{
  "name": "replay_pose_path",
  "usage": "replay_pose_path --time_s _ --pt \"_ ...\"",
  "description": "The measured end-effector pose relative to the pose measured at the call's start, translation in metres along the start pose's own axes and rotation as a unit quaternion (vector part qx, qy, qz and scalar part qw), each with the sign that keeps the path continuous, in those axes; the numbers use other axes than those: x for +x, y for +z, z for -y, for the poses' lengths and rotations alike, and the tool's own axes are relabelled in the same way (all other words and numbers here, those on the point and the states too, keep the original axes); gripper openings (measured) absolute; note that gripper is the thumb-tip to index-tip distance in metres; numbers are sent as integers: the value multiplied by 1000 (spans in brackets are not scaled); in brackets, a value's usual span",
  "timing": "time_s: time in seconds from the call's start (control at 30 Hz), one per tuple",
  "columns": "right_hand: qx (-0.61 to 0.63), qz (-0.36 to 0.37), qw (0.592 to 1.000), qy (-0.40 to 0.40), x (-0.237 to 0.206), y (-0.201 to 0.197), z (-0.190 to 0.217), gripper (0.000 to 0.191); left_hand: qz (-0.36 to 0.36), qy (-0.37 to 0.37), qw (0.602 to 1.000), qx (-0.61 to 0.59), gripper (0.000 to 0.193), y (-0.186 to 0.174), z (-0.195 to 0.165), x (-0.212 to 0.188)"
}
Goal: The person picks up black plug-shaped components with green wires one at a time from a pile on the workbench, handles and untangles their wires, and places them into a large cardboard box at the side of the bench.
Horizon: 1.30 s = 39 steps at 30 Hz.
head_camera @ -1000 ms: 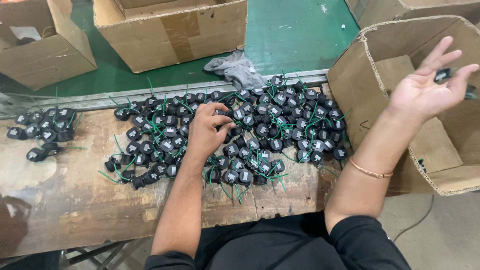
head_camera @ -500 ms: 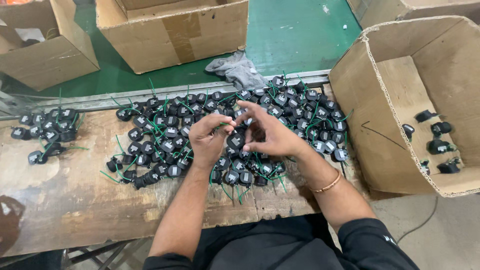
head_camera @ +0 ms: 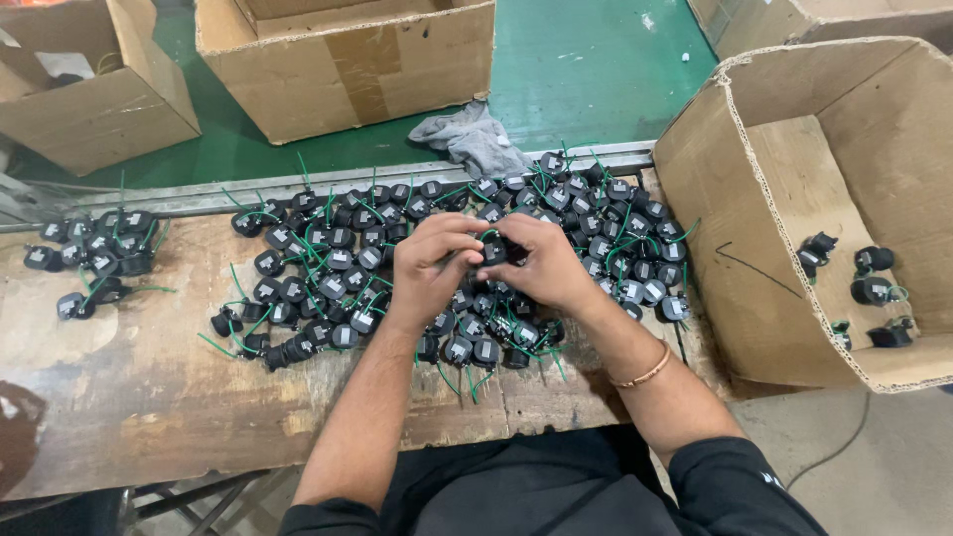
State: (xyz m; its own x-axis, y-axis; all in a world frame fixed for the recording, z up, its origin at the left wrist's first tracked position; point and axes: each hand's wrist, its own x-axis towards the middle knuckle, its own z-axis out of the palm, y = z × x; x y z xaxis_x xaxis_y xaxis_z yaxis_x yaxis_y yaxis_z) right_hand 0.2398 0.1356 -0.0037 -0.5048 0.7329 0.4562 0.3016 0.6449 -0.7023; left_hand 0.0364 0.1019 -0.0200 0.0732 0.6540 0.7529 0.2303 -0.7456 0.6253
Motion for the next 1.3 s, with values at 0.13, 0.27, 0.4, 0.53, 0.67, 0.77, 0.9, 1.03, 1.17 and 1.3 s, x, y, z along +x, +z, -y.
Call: replay_pose_path --time_s 0.13,0.27,0.4,0.53,0.67,0.77,0.9,1.03,1.17,1.3 --pt "-47 37 997 -48 -2 8 10 48 -68 -193 957 -204 32 13 2 -6" --pt "-40 -12 994 -101 -2 5 15 40 -44 -100 993 -51 30 2 -5 -6" --pt "-11 -70 995 -75 1 -3 18 38 -31 -45 997 55 24 -10 -12 7" --pt "-12 -125 992 -15 4 -12 24 37 43 -6 960 275 37 -6 -14 11" --pt "-40 -128 990 -40 4 -10 31 47 122 -15 944 307 25 1 -4 7" --pt "-71 -93 988 -101 0 -4 37 44 80 -95 954 273 10 -4 4 3" --pt "-96 -60 987 -110 -5 -3 43 41 -35 -195 973 120 16 -7 5 0" --pt "-15 -34 998 -40 -1 -6 43 54 -125 -157 979 37 16 -10 -5 -4" --pt "53 52 996 -43 -2 -7 32 74 -129 -121 971 -164 16 2 -14 -7" --pt "79 160 984 -25 -7 3 14 55 -77 25 997 14 15 7 -19 -5"
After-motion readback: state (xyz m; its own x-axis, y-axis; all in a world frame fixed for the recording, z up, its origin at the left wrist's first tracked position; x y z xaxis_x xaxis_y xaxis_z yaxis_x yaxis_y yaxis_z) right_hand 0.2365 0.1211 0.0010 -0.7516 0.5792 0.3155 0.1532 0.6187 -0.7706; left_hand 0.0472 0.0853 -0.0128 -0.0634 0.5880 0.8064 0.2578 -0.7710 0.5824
